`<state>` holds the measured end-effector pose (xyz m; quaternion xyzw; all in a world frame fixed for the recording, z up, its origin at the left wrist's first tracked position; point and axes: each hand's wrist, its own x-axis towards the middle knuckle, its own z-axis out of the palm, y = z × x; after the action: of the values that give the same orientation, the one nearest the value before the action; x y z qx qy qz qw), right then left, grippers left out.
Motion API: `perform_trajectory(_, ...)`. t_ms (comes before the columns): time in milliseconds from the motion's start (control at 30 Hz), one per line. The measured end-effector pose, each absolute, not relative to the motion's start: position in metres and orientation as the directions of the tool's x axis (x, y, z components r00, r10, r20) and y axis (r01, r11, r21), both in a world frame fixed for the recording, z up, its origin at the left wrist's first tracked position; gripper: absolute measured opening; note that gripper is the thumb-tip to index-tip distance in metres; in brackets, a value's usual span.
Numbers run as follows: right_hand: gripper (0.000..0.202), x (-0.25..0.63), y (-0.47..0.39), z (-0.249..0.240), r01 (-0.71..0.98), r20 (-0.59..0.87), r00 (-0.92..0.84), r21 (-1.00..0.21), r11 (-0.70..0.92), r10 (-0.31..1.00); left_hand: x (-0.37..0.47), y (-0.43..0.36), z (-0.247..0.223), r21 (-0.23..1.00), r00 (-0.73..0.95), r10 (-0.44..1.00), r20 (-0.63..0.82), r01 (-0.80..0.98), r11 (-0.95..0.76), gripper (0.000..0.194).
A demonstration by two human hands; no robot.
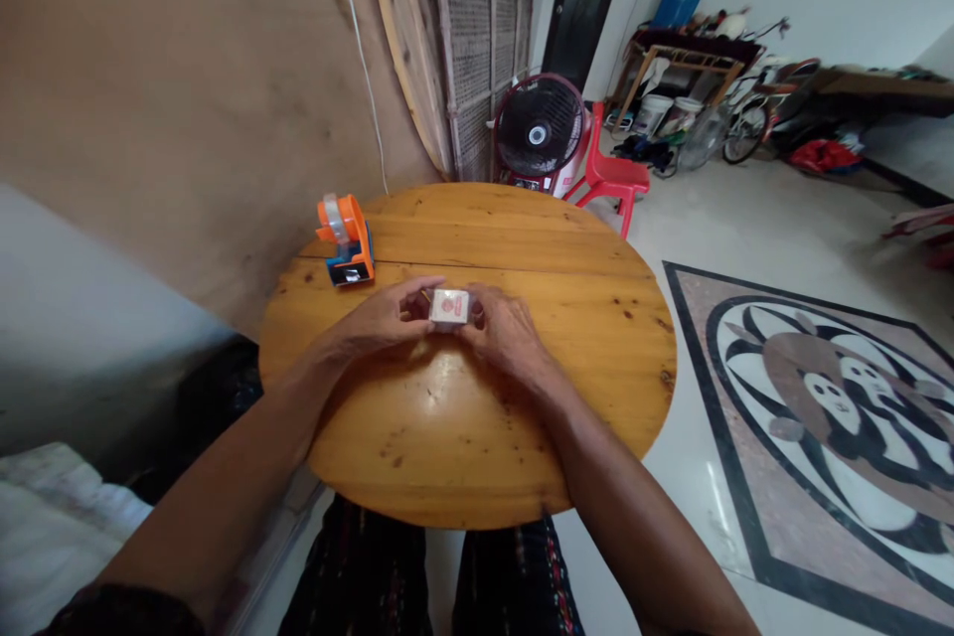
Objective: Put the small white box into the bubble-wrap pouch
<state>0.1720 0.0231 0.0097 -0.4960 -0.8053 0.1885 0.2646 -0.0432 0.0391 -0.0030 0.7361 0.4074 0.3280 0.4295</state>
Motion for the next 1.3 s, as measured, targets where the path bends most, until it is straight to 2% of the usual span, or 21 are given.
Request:
perform_trajectory(100, 0.045, 0.171, 0.023, 0.009, 0.711, 0.356, -0.324, -0.520, 0.474, 0.877, -0.041, 0.038, -0.003, 0.884, 0.404, 0.872, 0.275, 0.249, -0.395, 0.077)
perform_trajectory(200, 0.048, 0.171, 0.022, 0.007, 0.728, 0.438, -0.319, -0.454, 0.513, 0.840, -0.040, 0.038, -0.002, 0.873, 0.395, 0.851, 0.345, 0.197, -0.446, 0.082)
perform_trajectory(367, 0.045, 0.168, 0.019, 0.008, 0.778, 0.480, -0.326, -0.354, 0.520, 0.814, -0.042, 0.039, -0.004, 0.863, 0.398, 0.845, 0.357, 0.207, -0.462, 0.082)
perform_trajectory(500, 0.047, 0.169, 0.020, 0.008, 0.776, 0.481, -0.331, -0.352, 0.524, 0.812, -0.042, 0.040, -0.005, 0.854, 0.418, 0.842, 0.340, 0.237, -0.463, 0.080)
perform_trajectory(733, 0.041, 0.171, 0.021, 0.012, 0.728, 0.305, -0.309, -0.534, 0.430, 0.901, -0.041, 0.039, -0.004, 0.892, 0.450, 0.860, 0.239, 0.248, -0.377, 0.086)
perform_trajectory(900, 0.029, 0.171, 0.021, 0.014, 0.717, 0.178, -0.311, -0.601, 0.353, 0.934, -0.042, 0.041, -0.007, 0.895, 0.499, 0.849, 0.173, 0.281, -0.347, 0.091)
perform_trajectory(1000, 0.028, 0.173, 0.026, 0.008, 0.692, 0.148, -0.322, -0.637, 0.339, 0.935, -0.041, 0.044, -0.012, 0.906, 0.493, 0.860, 0.132, 0.292, -0.307, 0.086)
perform_trajectory(1100, 0.034, 0.177, 0.032, 0.001, 0.678, 0.123, -0.341, -0.655, 0.335, 0.932, -0.041, 0.045, -0.014, 0.909, 0.478, 0.873, 0.097, 0.316, -0.273, 0.075)
perform_trajectory(1300, 0.067, 0.189, 0.036, 0.003, 0.679, 0.050, -0.377, -0.665, 0.312, 0.925, -0.045, 0.042, -0.004, 0.916, 0.446, 0.892, 0.070, 0.325, -0.234, 0.072)
